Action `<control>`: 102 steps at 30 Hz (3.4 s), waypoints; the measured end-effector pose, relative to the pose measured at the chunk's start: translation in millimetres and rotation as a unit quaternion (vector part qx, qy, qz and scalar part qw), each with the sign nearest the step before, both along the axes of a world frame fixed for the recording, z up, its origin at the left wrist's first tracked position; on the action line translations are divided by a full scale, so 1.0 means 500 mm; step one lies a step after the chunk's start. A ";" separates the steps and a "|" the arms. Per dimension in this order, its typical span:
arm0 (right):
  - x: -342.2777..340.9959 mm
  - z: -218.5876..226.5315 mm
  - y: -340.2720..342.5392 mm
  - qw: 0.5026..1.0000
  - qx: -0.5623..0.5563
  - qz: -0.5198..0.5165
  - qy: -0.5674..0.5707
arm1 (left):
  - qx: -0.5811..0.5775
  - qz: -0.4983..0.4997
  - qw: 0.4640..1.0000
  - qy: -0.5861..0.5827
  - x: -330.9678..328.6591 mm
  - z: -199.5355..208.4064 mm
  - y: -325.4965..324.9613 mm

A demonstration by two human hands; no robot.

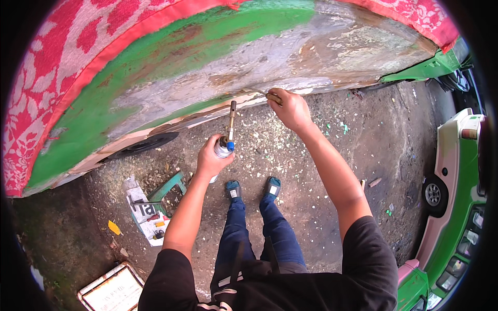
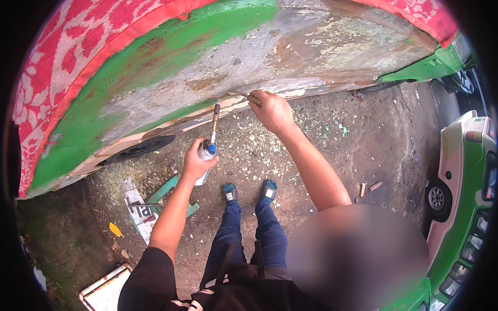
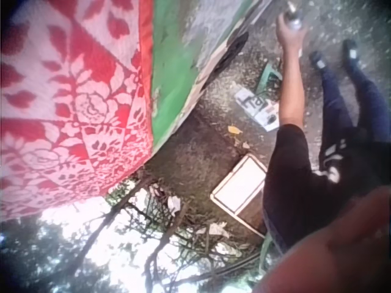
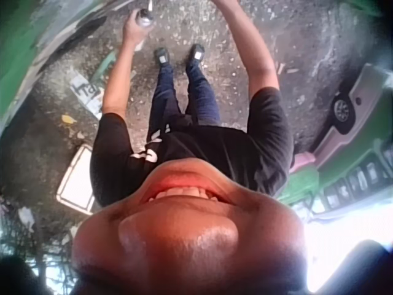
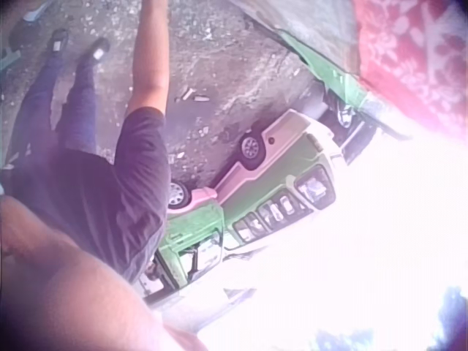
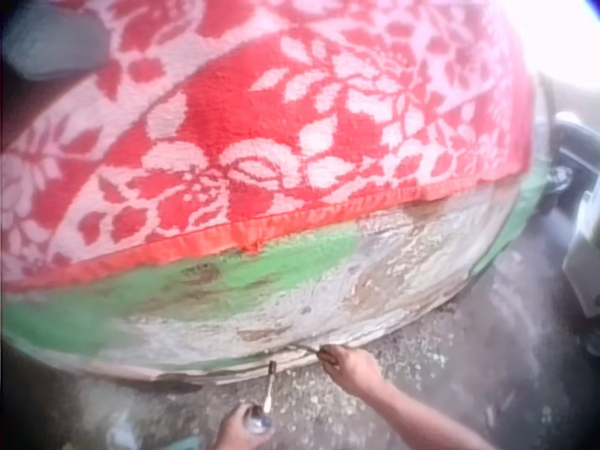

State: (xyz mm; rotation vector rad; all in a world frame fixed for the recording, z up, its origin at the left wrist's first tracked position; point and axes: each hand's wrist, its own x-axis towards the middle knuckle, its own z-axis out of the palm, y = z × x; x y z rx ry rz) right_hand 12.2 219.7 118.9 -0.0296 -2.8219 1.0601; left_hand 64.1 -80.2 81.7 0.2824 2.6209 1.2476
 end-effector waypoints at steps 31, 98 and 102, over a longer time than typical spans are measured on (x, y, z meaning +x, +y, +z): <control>-0.014 -0.026 0.001 0.992 -0.018 0.051 0.114 | 0.037 0.018 0.998 0.046 0.089 0.035 -0.069; -0.013 -0.087 -0.043 0.989 -0.004 -0.025 0.147 | 0.070 0.011 0.997 0.004 0.066 0.030 -0.040; 0.010 -0.083 -0.018 0.982 -0.043 -0.015 0.185 | 0.078 0.023 0.997 -0.009 0.070 0.020 -0.056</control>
